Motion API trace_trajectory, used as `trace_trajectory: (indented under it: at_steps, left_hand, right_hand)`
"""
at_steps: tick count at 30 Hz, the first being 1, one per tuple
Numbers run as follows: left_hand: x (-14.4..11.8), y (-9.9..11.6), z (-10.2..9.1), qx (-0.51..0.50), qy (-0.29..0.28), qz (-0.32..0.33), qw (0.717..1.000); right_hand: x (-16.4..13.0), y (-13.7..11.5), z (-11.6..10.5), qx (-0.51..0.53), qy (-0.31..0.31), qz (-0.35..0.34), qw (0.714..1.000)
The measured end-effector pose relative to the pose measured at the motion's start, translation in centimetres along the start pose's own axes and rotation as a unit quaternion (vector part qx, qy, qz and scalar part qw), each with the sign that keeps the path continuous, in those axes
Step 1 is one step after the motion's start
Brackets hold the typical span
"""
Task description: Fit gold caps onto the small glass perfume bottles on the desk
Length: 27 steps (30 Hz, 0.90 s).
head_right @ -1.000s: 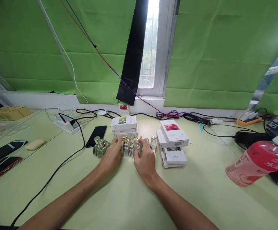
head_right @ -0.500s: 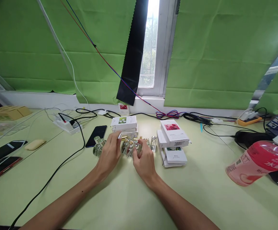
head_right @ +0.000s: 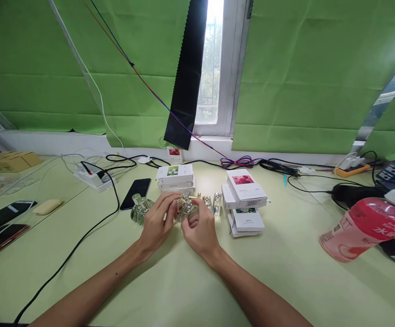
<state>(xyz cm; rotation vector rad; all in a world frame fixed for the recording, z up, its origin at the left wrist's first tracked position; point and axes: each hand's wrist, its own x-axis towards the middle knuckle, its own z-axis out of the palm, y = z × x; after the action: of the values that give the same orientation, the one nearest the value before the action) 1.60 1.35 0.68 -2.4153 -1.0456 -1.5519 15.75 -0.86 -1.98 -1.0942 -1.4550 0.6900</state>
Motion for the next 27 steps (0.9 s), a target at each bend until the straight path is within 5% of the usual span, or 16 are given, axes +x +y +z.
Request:
trace_trajectory:
  at_steps: [12, 21, 27]
  left_hand:
    - [-0.8, 0.0, 0.6, -0.038, 0.017, -0.038, 0.998]
    - [-1.0, 0.0, 0.7, -0.092, 0.022, -0.168, 0.981]
    - [-1.1, -0.1, 0.7, -0.13, -0.026, -0.201, 0.97]
  right_hand:
    - [0.0, 0.5, 0.1, 0.029, -0.029, -0.038, 0.998]
    - [-0.1, 0.2, 0.0, 0.005, -0.019, -0.039, 0.999]
    - [-0.2, 0.3, 0.0, -0.026, -0.014, -0.047, 0.998]
